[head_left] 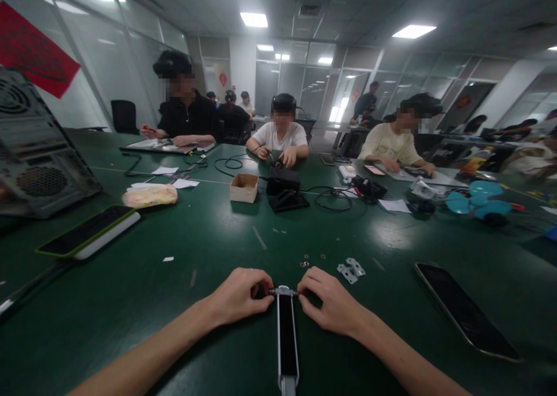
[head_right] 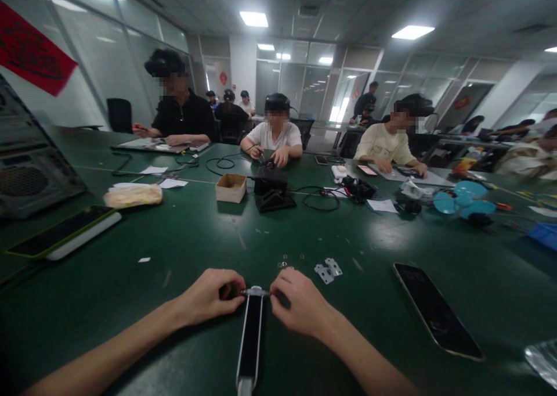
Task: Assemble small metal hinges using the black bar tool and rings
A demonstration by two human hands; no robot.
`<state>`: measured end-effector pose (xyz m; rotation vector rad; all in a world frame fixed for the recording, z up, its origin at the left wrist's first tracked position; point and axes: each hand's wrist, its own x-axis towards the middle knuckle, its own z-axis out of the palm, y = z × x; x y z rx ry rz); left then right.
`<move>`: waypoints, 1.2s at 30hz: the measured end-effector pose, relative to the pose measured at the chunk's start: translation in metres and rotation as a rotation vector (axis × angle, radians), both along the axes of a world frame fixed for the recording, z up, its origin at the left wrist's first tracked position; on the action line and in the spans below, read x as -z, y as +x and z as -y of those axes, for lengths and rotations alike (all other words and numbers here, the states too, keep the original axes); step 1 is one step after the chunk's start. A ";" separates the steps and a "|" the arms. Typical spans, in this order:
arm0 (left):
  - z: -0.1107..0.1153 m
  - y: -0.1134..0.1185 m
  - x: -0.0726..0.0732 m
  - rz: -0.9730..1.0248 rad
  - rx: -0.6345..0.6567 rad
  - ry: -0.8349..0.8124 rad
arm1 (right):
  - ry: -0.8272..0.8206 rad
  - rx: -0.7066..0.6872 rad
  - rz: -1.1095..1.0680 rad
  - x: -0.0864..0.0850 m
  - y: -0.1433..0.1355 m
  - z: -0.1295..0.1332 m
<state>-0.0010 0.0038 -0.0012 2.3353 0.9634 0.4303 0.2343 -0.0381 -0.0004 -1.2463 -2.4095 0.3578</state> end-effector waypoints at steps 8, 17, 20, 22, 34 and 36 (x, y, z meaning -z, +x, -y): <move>0.001 0.001 -0.002 0.006 0.000 0.011 | 0.007 0.001 0.002 0.001 0.001 -0.001; 0.001 0.001 0.000 0.006 -0.010 0.018 | 0.006 -0.002 0.006 0.000 -0.001 0.001; 0.002 0.002 -0.001 0.013 -0.007 0.029 | 0.006 -0.009 0.012 0.000 0.001 0.001; 0.002 0.002 -0.002 0.011 -0.002 0.043 | 0.015 -0.015 0.015 0.000 0.004 -0.001; 0.001 0.001 0.006 0.078 0.016 0.095 | 0.352 -0.251 -0.218 -0.119 -0.046 0.072; 0.001 0.001 0.005 0.070 0.013 0.100 | 0.204 -0.474 -0.113 -0.132 -0.064 0.088</move>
